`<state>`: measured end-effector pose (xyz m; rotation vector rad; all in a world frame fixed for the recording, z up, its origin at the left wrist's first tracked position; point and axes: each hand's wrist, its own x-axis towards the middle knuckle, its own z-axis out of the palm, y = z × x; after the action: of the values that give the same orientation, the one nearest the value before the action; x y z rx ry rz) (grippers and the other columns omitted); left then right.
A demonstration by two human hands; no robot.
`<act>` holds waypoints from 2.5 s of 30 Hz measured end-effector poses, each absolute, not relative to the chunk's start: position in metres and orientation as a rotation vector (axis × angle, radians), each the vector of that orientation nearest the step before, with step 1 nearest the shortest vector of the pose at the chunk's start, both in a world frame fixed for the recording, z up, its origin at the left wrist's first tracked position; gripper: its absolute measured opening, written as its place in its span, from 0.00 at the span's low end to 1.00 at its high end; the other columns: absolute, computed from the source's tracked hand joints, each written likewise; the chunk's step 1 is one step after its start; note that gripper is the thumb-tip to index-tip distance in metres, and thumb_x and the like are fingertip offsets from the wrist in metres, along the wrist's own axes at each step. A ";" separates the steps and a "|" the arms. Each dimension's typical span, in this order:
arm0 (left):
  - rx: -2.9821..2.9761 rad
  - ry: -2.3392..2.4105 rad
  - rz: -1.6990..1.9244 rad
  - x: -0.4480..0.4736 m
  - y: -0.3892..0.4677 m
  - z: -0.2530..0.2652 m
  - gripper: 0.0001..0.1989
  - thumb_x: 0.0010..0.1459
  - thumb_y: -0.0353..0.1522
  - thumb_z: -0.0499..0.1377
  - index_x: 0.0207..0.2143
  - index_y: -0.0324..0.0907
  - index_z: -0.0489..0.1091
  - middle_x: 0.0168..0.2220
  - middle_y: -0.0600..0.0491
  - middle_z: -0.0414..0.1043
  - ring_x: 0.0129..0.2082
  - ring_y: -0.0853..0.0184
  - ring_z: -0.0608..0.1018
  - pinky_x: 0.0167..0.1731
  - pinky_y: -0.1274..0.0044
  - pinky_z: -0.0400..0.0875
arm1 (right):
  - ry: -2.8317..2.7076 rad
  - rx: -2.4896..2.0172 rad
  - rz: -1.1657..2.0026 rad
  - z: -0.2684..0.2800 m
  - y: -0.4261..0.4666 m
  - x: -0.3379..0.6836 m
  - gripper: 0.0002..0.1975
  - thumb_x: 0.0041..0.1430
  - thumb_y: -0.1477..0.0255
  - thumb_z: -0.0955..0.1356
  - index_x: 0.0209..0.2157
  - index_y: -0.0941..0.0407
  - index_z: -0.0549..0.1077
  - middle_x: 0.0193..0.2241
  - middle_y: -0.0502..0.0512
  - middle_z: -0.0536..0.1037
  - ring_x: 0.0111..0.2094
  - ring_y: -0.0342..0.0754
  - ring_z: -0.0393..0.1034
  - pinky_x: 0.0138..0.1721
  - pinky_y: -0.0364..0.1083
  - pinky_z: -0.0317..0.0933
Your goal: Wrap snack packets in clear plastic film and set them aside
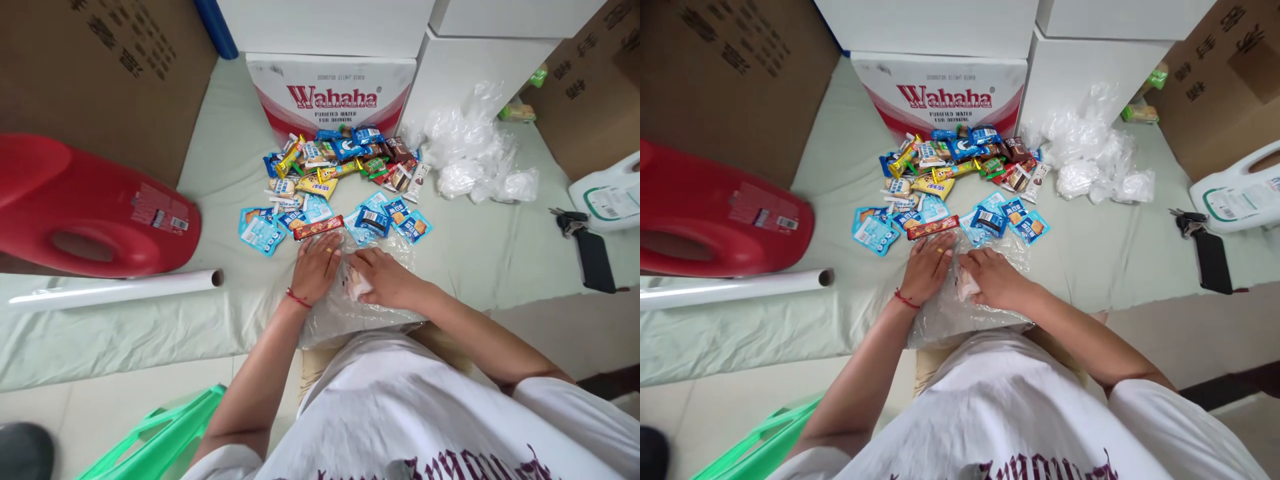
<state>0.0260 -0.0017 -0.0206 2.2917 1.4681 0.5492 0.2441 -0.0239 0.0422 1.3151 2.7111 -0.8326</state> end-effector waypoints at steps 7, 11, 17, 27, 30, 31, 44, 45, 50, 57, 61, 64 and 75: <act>2.301 1.468 0.521 0.026 0.000 -0.018 0.24 0.75 0.40 0.43 0.63 0.47 0.69 0.67 0.49 0.67 0.69 0.60 0.67 0.70 0.58 0.51 | 2.783 1.417 -0.888 0.041 -0.031 0.274 0.36 0.61 0.63 0.74 0.67 0.59 0.64 0.56 0.68 0.73 0.55 0.64 0.65 0.56 0.61 0.62; 2.295 1.460 0.534 0.026 0.000 -0.019 0.24 0.75 0.40 0.42 0.63 0.46 0.69 0.67 0.49 0.68 0.69 0.61 0.67 0.70 0.58 0.51 | 2.800 1.530 -0.797 0.043 -0.041 0.262 0.35 0.63 0.60 0.72 0.66 0.58 0.65 0.58 0.69 0.72 0.55 0.64 0.64 0.57 0.61 0.60; 2.267 1.457 0.578 0.024 0.001 -0.022 0.24 0.75 0.40 0.42 0.62 0.44 0.69 0.66 0.48 0.69 0.69 0.60 0.68 0.70 0.56 0.52 | 2.900 1.486 -0.819 0.035 -0.049 0.256 0.40 0.60 0.58 0.75 0.68 0.55 0.62 0.64 0.67 0.68 0.62 0.65 0.61 0.63 0.64 0.56; 2.138 1.329 0.908 0.001 -0.001 -0.008 0.21 0.72 0.41 0.48 0.59 0.46 0.72 0.64 0.49 0.72 0.70 0.60 0.65 0.69 0.57 0.62 | 3.118 1.601 -0.528 0.025 -0.141 0.350 0.25 0.68 0.78 0.64 0.62 0.43 0.71 0.52 0.59 0.79 0.54 0.58 0.72 0.54 0.62 0.72; 2.183 1.354 0.901 -0.009 -0.002 -0.007 0.18 0.71 0.40 0.51 0.55 0.47 0.74 0.61 0.49 0.75 0.69 0.59 0.67 0.69 0.56 0.63 | 3.052 1.622 -0.431 -0.007 -0.165 0.362 0.29 0.68 0.79 0.64 0.65 0.40 0.68 0.56 0.56 0.78 0.58 0.56 0.72 0.63 0.66 0.67; 2.200 1.362 0.874 -0.012 -0.001 -0.007 0.18 0.70 0.40 0.51 0.54 0.47 0.75 0.61 0.49 0.75 0.69 0.58 0.66 0.69 0.55 0.62 | 3.042 1.630 -0.438 -0.017 -0.169 0.362 0.30 0.68 0.79 0.64 0.65 0.38 0.67 0.57 0.54 0.77 0.59 0.56 0.71 0.65 0.68 0.63; 2.412 0.894 0.673 -0.047 -0.061 0.025 0.20 0.66 0.38 0.56 0.59 0.52 0.71 0.58 0.49 0.77 0.65 0.56 0.72 0.70 0.57 0.57 | 3.126 1.826 -0.856 0.028 -0.138 0.315 0.07 0.66 0.68 0.70 0.42 0.45 0.82 0.46 0.57 0.80 0.50 0.57 0.71 0.50 0.60 0.71; 2.407 0.867 0.590 -0.050 -0.068 0.025 0.24 0.66 0.42 0.57 0.64 0.51 0.67 0.60 0.47 0.76 0.66 0.55 0.71 0.71 0.56 0.54 | 3.097 1.880 -0.969 0.034 -0.131 0.314 0.07 0.67 0.67 0.69 0.42 0.46 0.81 0.43 0.57 0.81 0.48 0.56 0.72 0.48 0.59 0.71; 2.433 0.927 0.379 -0.061 -0.087 0.006 0.48 0.56 0.56 0.64 0.72 0.47 0.54 0.66 0.40 0.68 0.70 0.48 0.64 0.73 0.51 0.43 | 2.938 1.988 -1.446 0.049 -0.095 0.309 0.10 0.69 0.61 0.67 0.40 0.47 0.80 0.32 0.55 0.79 0.38 0.53 0.73 0.42 0.54 0.70; 2.241 1.066 0.518 -0.062 -0.075 0.002 0.09 0.66 0.39 0.58 0.38 0.48 0.76 0.54 0.48 0.80 0.66 0.56 0.72 0.72 0.54 0.52 | 2.364 2.252 -1.971 0.044 -0.073 0.302 0.18 0.60 0.52 0.72 0.33 0.53 0.79 0.27 0.50 0.75 0.26 0.44 0.63 0.29 0.44 0.57; 1.877 1.103 0.786 -0.057 -0.057 0.007 0.15 0.68 0.43 0.55 0.31 0.46 0.72 0.41 0.46 0.82 0.57 0.56 0.79 0.64 0.56 0.68 | 2.058 2.350 -2.157 0.038 -0.066 0.303 0.23 0.54 0.47 0.73 0.31 0.54 0.78 0.20 0.45 0.65 0.22 0.41 0.52 0.25 0.42 0.47; 1.690 1.308 0.838 -0.053 -0.041 0.000 0.18 0.66 0.46 0.57 0.28 0.46 0.70 0.38 0.47 0.81 0.51 0.56 0.81 0.54 0.62 0.77 | 1.951 2.404 -2.184 0.032 -0.064 0.306 0.25 0.53 0.46 0.73 0.29 0.55 0.76 0.19 0.44 0.62 0.22 0.40 0.49 0.25 0.42 0.44; 2.508 1.229 1.654 0.006 -0.098 0.047 0.09 0.55 0.23 0.62 0.38 0.44 0.73 0.38 0.51 0.77 0.47 0.60 0.80 0.46 0.68 0.76 | 2.006 2.415 -1.990 0.013 -0.061 0.310 0.23 0.58 0.48 0.70 0.29 0.56 0.73 0.21 0.45 0.62 0.23 0.41 0.52 0.26 0.42 0.46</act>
<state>0.0065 -0.0984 0.0475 2.5078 1.2291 1.6540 0.3104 -0.0606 0.0133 2.4152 2.0061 -1.9899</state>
